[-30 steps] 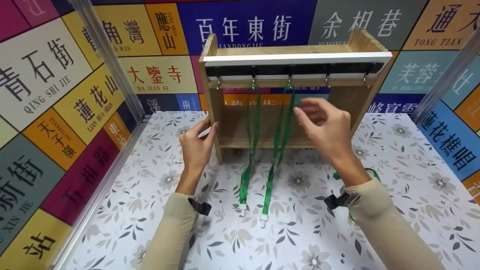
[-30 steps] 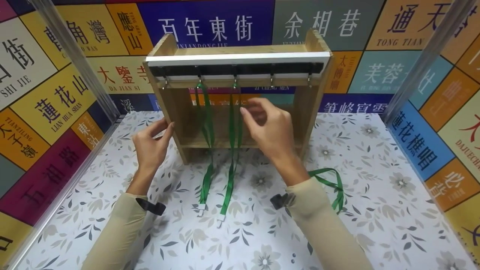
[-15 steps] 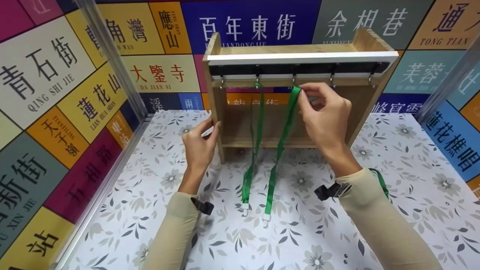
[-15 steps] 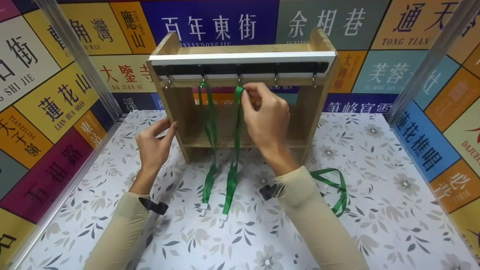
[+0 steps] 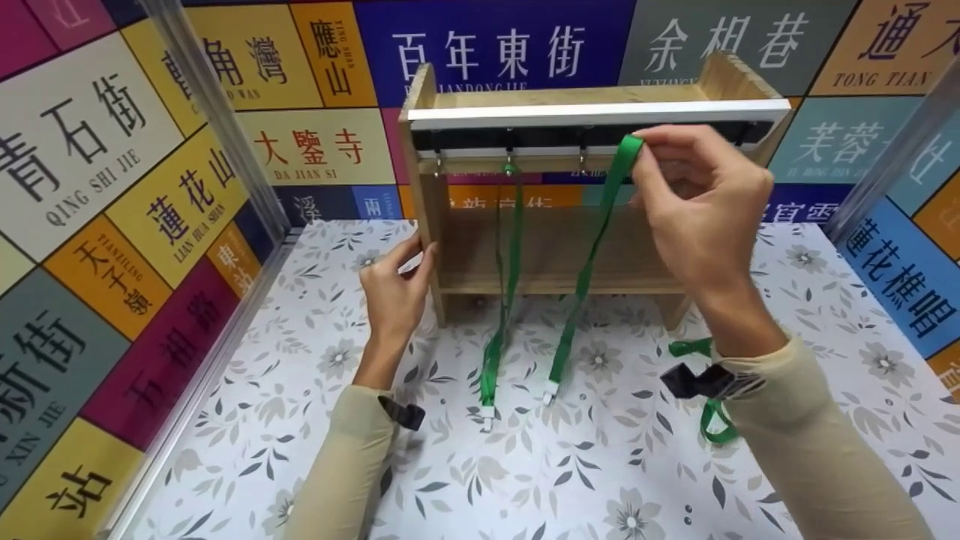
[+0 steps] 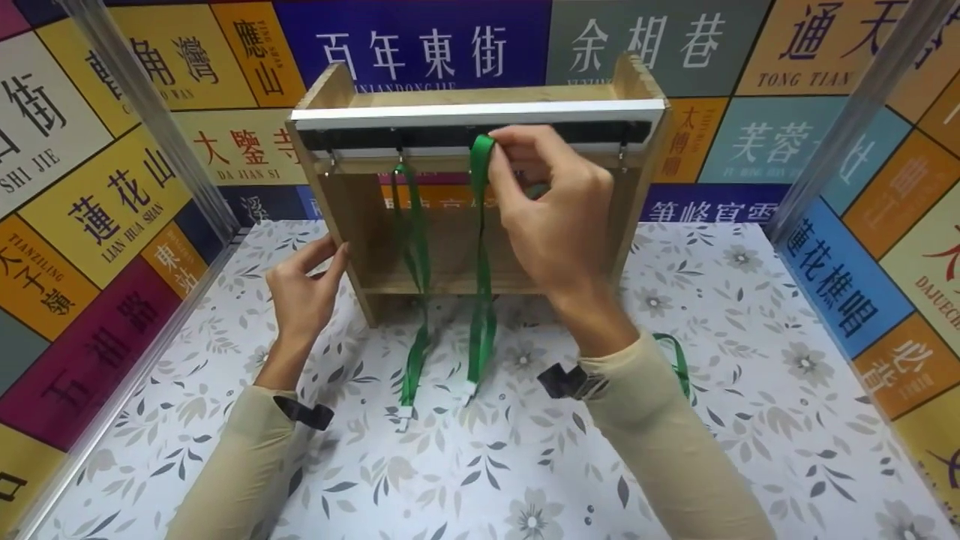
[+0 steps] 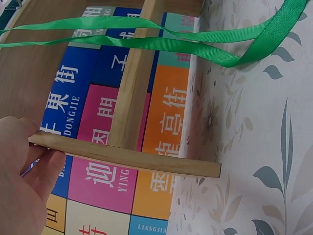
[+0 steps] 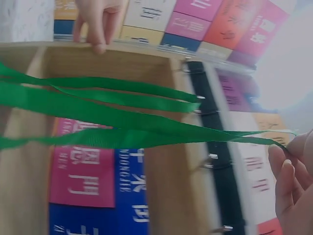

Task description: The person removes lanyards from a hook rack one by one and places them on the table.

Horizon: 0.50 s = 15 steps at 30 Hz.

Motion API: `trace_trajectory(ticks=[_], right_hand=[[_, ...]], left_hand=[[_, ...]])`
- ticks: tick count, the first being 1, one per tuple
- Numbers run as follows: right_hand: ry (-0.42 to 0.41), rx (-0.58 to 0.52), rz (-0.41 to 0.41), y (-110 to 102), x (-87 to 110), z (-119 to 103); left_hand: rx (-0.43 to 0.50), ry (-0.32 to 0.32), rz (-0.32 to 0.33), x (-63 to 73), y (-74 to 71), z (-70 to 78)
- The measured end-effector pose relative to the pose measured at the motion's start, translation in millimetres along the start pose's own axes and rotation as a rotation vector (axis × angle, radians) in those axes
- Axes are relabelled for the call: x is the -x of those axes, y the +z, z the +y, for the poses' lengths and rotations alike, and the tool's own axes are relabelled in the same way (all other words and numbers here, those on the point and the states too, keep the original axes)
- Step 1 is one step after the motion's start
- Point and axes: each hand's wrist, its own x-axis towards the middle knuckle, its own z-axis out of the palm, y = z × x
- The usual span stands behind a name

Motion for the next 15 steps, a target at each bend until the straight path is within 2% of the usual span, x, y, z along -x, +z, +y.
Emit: trace_trajectory(ticks=[5,9,15], right_hand=[[0.005,-0.016,0.008,-18,-7.8,-11],[-0.002,0.004,-0.017,-33,-10.5,-10],[0.008,0.087,-0.147,-60,1.1,6]], left_hand=[[-0.019,-0.010,-0.005,0.9,-1.9,0.6],[-0.019,-0.024,-0.007,1.4,-2.2,1.0],[0.012,-0.011,0.011,2.1,0.5,-0.4]])
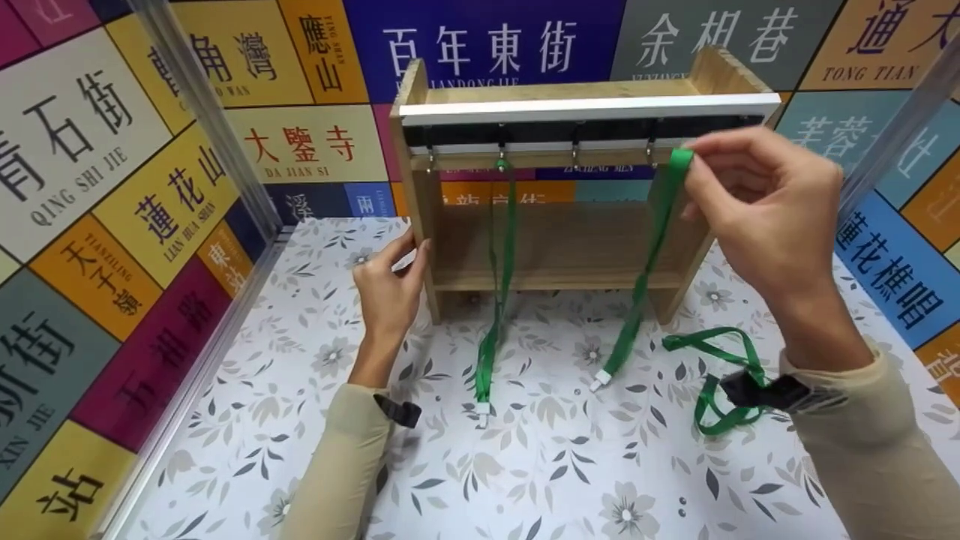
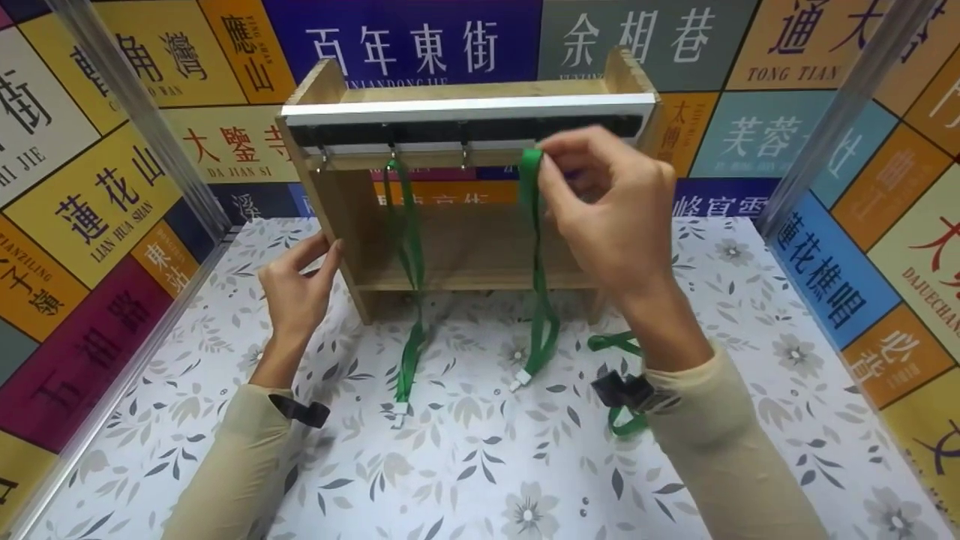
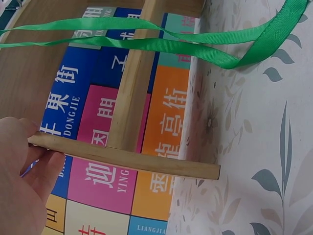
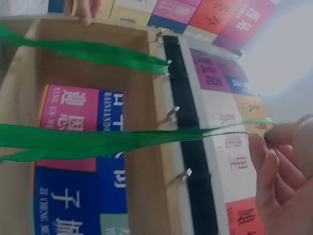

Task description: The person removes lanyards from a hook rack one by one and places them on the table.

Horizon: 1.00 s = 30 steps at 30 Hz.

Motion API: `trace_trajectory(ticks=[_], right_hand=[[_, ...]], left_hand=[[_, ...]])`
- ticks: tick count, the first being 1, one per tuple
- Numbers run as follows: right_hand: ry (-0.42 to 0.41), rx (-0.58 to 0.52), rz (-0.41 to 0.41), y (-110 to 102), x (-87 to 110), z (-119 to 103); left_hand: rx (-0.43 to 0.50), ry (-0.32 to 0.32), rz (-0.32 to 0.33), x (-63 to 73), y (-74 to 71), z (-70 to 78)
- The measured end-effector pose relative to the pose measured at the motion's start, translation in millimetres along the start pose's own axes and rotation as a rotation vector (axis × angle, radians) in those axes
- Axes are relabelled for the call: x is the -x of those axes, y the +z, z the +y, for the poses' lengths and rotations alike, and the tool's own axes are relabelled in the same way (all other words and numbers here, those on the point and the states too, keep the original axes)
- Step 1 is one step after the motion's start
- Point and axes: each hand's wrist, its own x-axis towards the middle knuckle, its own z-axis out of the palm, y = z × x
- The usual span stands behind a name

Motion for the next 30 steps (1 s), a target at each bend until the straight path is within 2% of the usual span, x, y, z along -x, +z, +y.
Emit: trace_trajectory(ticks=[5,7,12,15,19,21,25,30], right_hand=[[-0.010,0.066,-0.177,-11,29.8,17],[-0.044,0.104,-0.249,-14,44.3,24],[-0.086,0.119,-0.429,-15,76.4,41],[-0.029,0.120,-0.575,-7,90.1,52],[0.076,0.125,-0.778,15,102.8,71],[0.112,0.117,-0.853,27,106.9,83],[0.185,0.115,-0.923,51,110.1,109],[0.284,0.247,-0.877,69,110.1,145]], left_hand=[[-0.012,-0.011,-0.004,2.3,-0.8,-0.9],[-0.003,-0.017,-0.003,3.1,-1.0,-1.3],[0.021,-0.013,0.003,2.0,-0.1,-0.9],[0.024,-0.007,0.003,0.8,1.1,-0.7],[0.020,-0.020,-0.008,1.3,0.1,-0.7],[0.018,-0.029,-0.014,1.9,-0.3,-0.2],[0.012,-0.027,-0.014,2.0,0.0,0.4],[0.008,-0.007,-0.001,2.4,1.2,-0.6]])
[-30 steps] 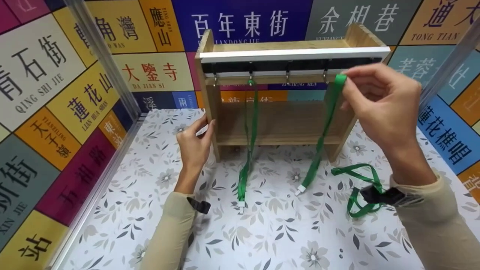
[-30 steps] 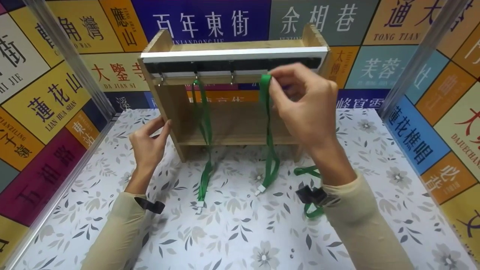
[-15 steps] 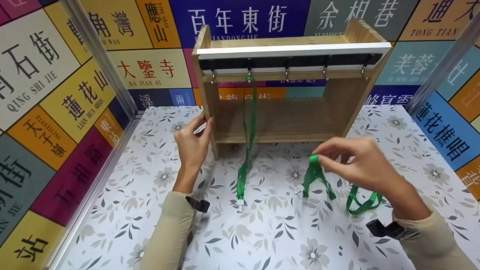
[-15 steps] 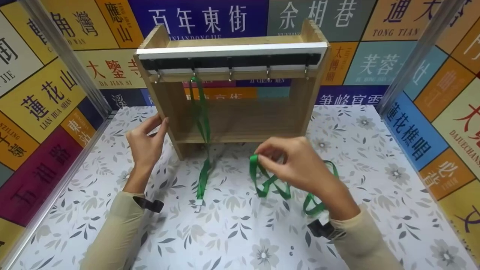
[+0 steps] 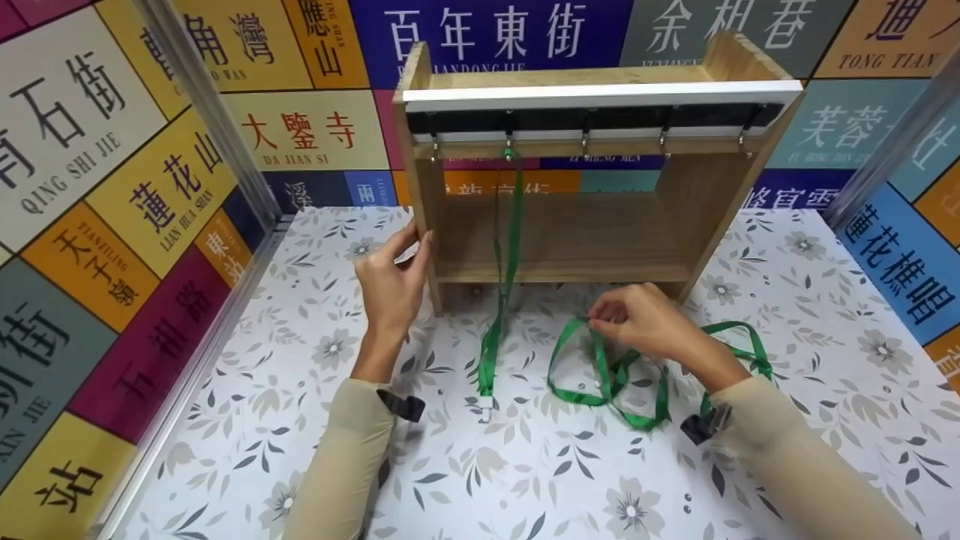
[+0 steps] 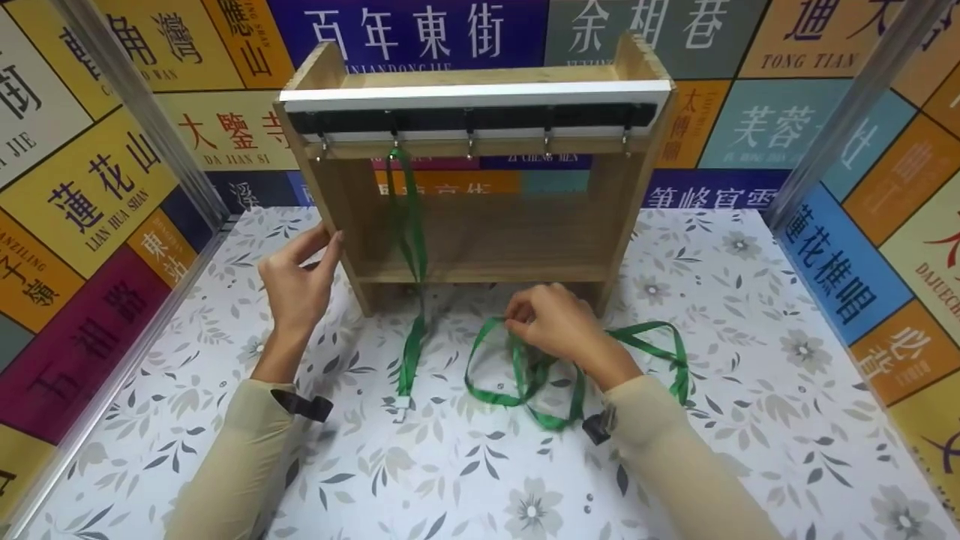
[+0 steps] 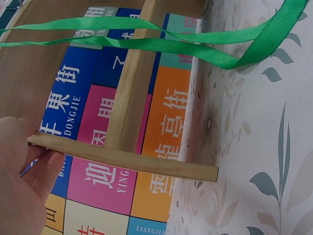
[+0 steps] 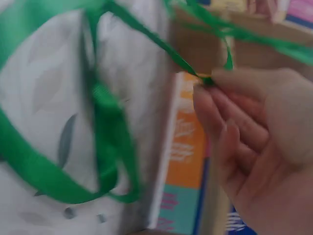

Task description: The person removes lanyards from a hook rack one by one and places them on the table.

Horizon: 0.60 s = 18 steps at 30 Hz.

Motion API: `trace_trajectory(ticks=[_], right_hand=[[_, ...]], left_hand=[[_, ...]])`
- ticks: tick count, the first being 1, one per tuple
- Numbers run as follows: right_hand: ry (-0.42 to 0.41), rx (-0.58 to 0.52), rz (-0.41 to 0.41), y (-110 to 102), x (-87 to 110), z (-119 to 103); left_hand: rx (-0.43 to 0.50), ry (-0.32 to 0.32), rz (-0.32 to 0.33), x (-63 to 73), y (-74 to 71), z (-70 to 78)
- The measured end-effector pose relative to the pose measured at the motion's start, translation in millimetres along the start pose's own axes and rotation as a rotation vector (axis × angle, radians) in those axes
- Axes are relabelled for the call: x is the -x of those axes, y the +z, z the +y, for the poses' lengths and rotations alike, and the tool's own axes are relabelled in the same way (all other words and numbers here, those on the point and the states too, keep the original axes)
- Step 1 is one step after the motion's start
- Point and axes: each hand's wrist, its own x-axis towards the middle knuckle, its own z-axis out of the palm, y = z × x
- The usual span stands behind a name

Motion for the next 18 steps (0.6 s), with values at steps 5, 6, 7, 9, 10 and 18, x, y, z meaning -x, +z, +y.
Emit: trace_trajectory(ticks=[5,6,7,9,10,18], right_hand=[[0.081,0.032,0.055,5,-6.2,21],[0.088,0.027,0.057,5,-5.7,23],[0.090,0.021,0.057,5,-5.0,24],[0.099,0.015,0.061,4,-3.5,24],[0.103,0.012,0.066,4,-2.7,23],[0.001,0.016,0.230,-4,-1.0,-13]], left_hand=[[0.015,-0.003,-0.003,0.4,0.7,2.2],[0.012,-0.004,-0.006,0.3,0.5,2.9],[0.011,-0.005,-0.009,0.2,0.5,3.4],[0.006,-0.006,-0.012,-0.5,0.4,4.0],[0.001,-0.006,-0.013,-0.9,0.3,4.0],[-0.007,-0.003,-0.002,0.1,-0.1,0.5]])
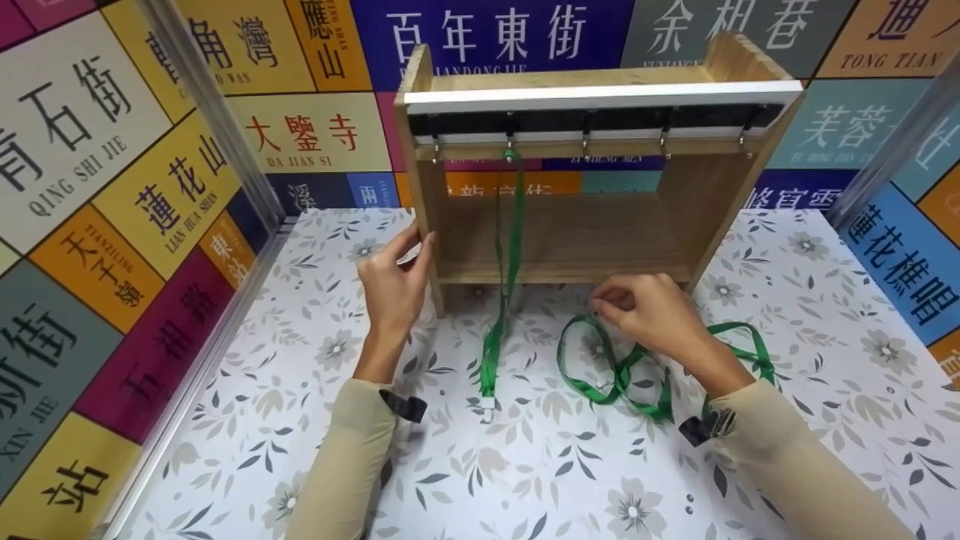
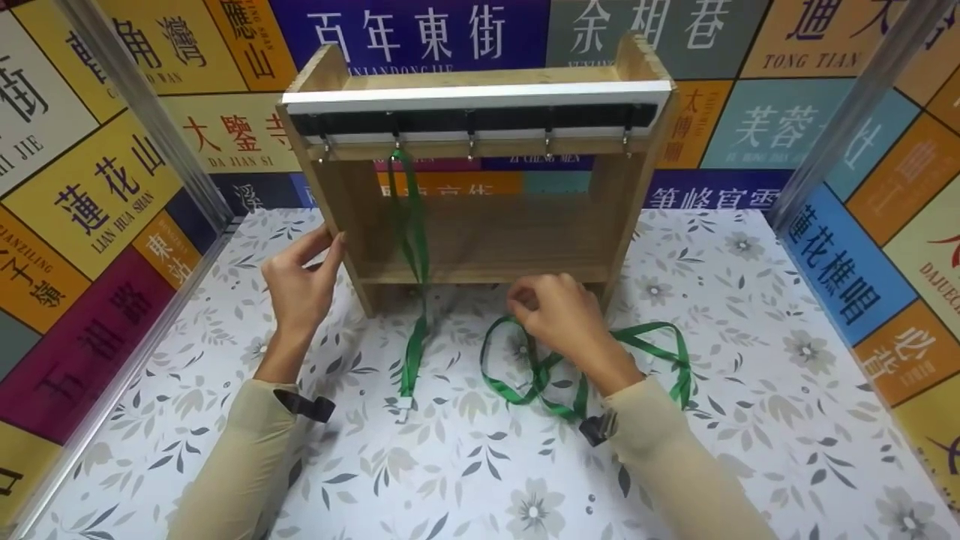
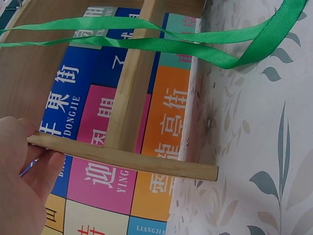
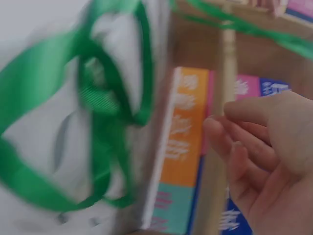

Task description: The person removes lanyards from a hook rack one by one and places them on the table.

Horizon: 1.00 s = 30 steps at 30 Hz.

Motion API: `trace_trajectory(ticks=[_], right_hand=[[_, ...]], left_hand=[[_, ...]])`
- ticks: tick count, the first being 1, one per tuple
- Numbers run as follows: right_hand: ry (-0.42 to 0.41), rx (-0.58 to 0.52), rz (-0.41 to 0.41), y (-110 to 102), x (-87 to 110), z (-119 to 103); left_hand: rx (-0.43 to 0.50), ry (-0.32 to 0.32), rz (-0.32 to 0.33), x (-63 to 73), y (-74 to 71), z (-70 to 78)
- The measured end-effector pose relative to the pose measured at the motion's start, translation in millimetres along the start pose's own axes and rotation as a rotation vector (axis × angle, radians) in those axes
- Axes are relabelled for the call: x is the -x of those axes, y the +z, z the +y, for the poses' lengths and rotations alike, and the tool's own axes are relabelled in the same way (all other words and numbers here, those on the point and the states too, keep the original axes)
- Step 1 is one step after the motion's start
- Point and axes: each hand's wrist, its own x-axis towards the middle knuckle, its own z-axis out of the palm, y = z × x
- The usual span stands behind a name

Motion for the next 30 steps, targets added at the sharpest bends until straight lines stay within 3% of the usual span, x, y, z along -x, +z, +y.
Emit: trace_trajectory(ticks=[7,12,18,23,30], right_hand=[[-0.172,-0.095,0.231,-11,-17.2,-53],[-0.238,-0.136,0.327,-15,-36.6,-88],[-0.257,-0.160,0.426,-14,-61.4,-116],[-0.226,-0.153,0.534,-12,-76.1,-130],[-0.205,-0.143,0.596,-13,-86.7,-143]], left_hand=[[0.014,-0.008,0.004,2.2,0.8,-2.1],[-0.009,-0.008,0.001,0.6,0.9,0.3],[-0.018,-0.006,0.003,-0.3,2.1,2.3],[-0.022,-0.014,0.004,0.9,3.6,1.6],[-0.026,-0.003,0.016,0.0,3.5,0.1]])
